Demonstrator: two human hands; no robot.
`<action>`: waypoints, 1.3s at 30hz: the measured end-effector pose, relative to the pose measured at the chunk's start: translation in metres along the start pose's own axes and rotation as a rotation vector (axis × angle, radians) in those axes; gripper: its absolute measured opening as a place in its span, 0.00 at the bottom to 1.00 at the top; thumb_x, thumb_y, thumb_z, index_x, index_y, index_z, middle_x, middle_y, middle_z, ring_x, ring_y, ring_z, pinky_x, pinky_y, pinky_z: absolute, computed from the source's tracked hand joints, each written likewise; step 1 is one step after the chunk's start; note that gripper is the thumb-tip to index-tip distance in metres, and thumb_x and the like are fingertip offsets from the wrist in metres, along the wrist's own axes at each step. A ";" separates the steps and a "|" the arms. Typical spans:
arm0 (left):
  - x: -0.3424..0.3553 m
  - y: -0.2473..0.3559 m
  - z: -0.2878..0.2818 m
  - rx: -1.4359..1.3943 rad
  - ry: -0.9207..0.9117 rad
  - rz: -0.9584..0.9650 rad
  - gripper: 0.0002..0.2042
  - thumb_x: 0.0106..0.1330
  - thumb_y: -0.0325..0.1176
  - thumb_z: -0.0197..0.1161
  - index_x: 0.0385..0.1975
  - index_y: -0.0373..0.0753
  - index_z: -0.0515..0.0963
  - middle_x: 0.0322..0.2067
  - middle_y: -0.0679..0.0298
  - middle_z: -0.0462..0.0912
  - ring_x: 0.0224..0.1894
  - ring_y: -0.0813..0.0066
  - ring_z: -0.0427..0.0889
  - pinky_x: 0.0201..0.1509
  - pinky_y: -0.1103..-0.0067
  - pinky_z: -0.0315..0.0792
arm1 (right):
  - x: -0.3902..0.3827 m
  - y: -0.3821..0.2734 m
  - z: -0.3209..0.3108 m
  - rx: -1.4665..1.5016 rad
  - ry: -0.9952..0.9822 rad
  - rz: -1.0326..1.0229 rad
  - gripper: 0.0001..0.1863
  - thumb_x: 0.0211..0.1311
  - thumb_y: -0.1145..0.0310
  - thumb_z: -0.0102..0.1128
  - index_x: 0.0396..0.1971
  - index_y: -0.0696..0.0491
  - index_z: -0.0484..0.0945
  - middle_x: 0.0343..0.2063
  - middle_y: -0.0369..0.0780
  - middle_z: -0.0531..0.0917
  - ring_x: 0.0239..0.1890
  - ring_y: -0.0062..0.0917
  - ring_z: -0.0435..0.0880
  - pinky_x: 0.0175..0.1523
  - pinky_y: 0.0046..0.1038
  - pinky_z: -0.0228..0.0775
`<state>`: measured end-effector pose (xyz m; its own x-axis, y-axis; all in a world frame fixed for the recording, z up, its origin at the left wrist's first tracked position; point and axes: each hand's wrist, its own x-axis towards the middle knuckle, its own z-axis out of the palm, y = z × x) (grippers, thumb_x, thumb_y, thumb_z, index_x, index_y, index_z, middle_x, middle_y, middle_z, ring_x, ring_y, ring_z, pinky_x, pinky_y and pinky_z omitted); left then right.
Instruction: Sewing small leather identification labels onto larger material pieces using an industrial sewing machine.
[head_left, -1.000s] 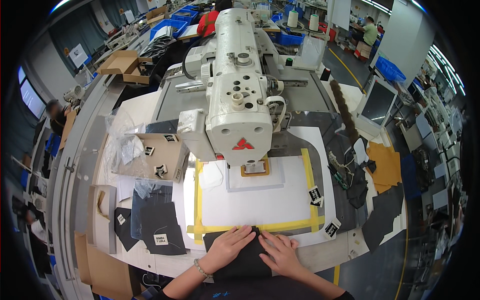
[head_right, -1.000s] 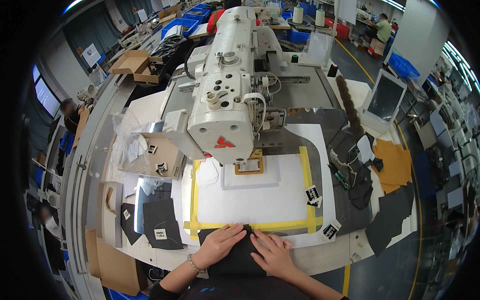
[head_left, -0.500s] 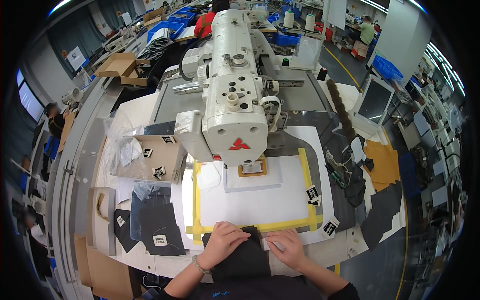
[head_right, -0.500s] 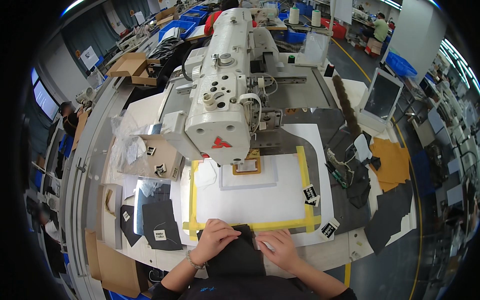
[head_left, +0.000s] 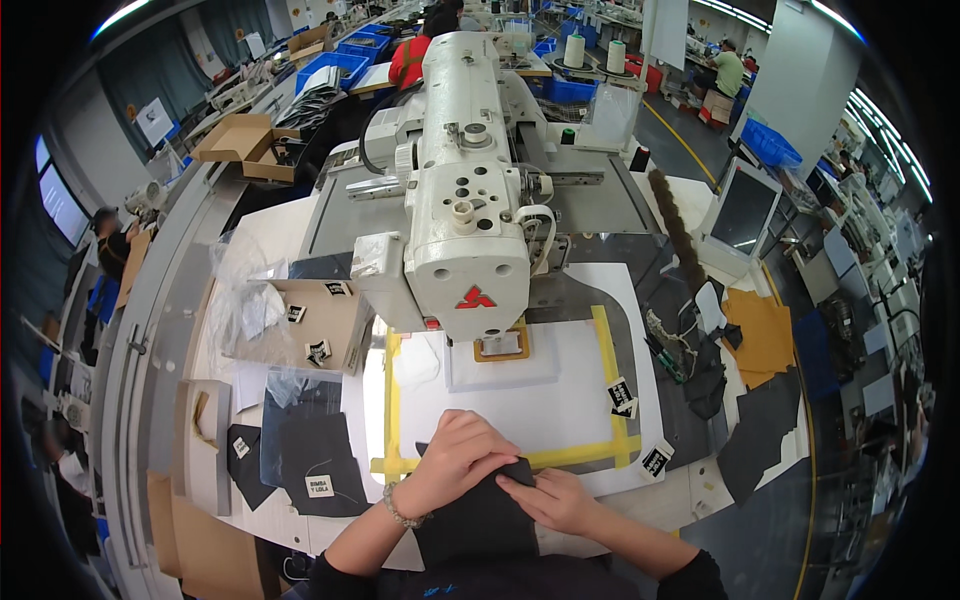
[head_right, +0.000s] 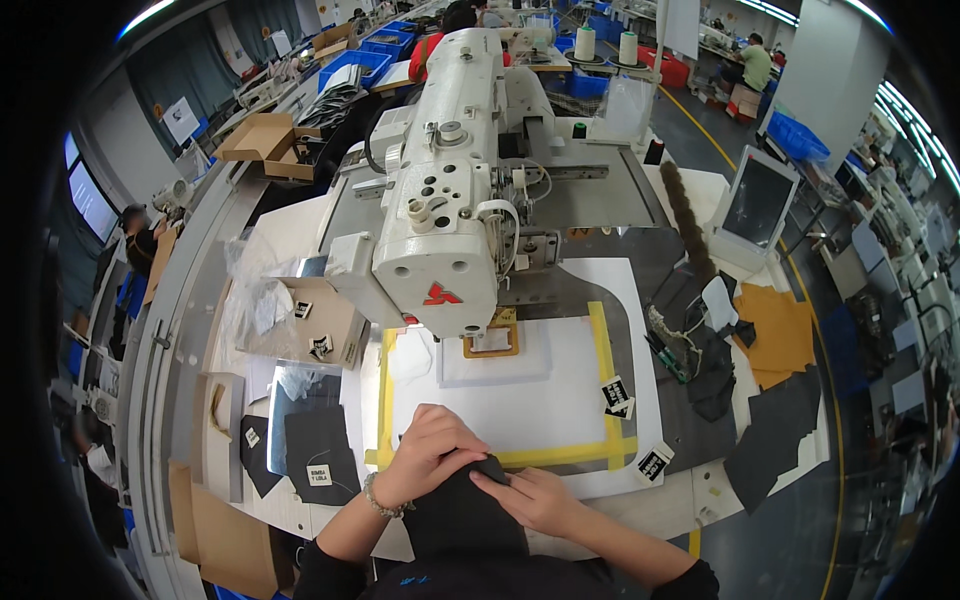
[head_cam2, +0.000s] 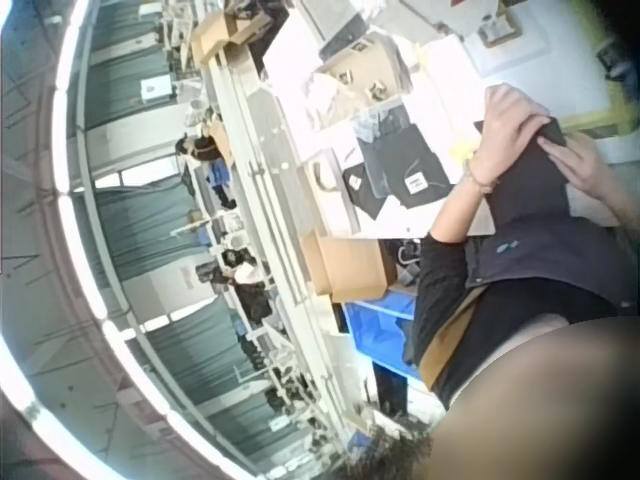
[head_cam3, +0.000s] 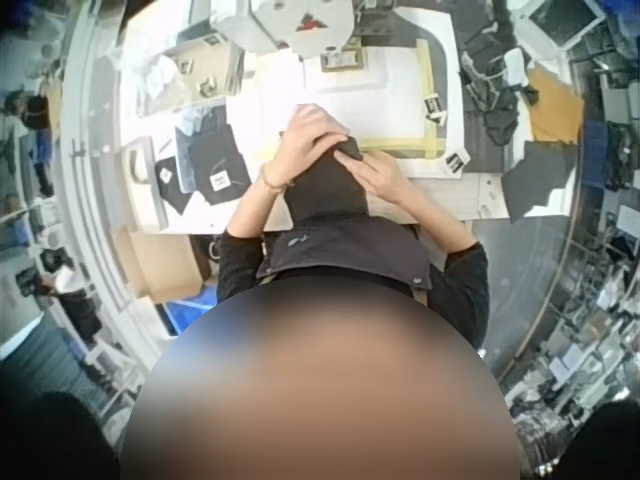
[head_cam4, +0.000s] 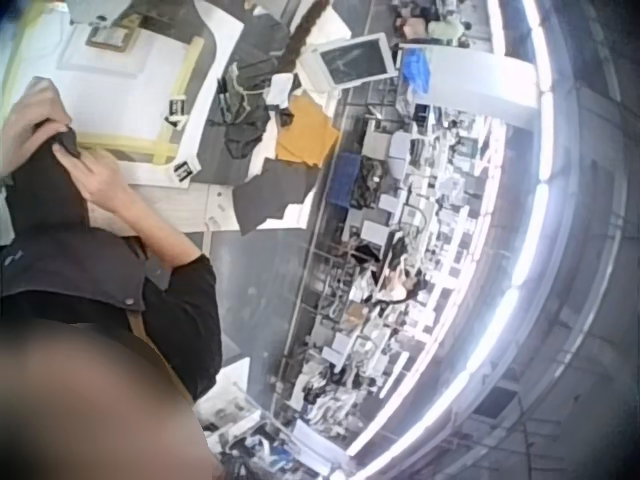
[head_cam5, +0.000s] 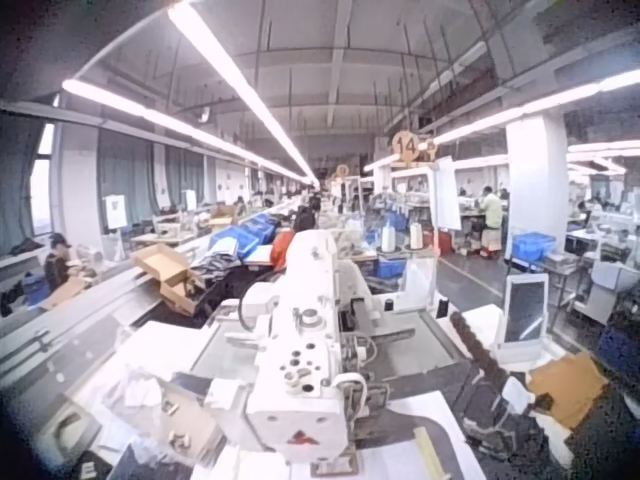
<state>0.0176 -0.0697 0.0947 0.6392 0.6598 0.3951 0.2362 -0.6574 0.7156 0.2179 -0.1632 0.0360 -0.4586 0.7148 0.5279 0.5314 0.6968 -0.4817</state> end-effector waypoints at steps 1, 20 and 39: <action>0.010 0.000 0.004 0.065 0.090 0.091 0.08 0.54 0.29 0.69 0.34 0.44 0.81 0.33 0.72 0.79 0.39 0.74 0.74 0.46 0.77 0.61 | -0.001 0.001 -0.004 -0.046 -0.032 0.069 0.23 0.56 0.75 0.64 0.54 0.54 0.77 0.36 0.42 0.82 0.28 0.34 0.80 0.36 0.28 0.74; 0.055 -0.079 0.076 0.641 -0.227 0.448 0.13 0.53 0.28 0.57 0.39 0.38 0.76 0.36 0.63 0.78 0.40 0.69 0.79 0.48 0.75 0.73 | -0.008 0.095 -0.087 0.881 0.419 1.059 0.49 0.49 0.91 0.61 0.71 0.57 0.47 0.65 0.45 0.62 0.62 0.28 0.67 0.64 0.27 0.64; 0.040 -0.090 0.052 0.642 -0.171 0.684 0.11 0.51 0.26 0.60 0.36 0.36 0.79 0.32 0.68 0.76 0.35 0.77 0.76 0.36 0.82 0.69 | -0.001 0.107 -0.081 0.542 0.141 0.939 0.55 0.46 0.86 0.65 0.72 0.57 0.40 0.66 0.46 0.61 0.65 0.27 0.64 0.67 0.24 0.55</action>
<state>0.0604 -0.0032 0.0163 0.8740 0.0294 0.4851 0.0955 -0.9891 -0.1123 0.3324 -0.0943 0.0409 0.0696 0.9859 -0.1521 0.2273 -0.1641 -0.9599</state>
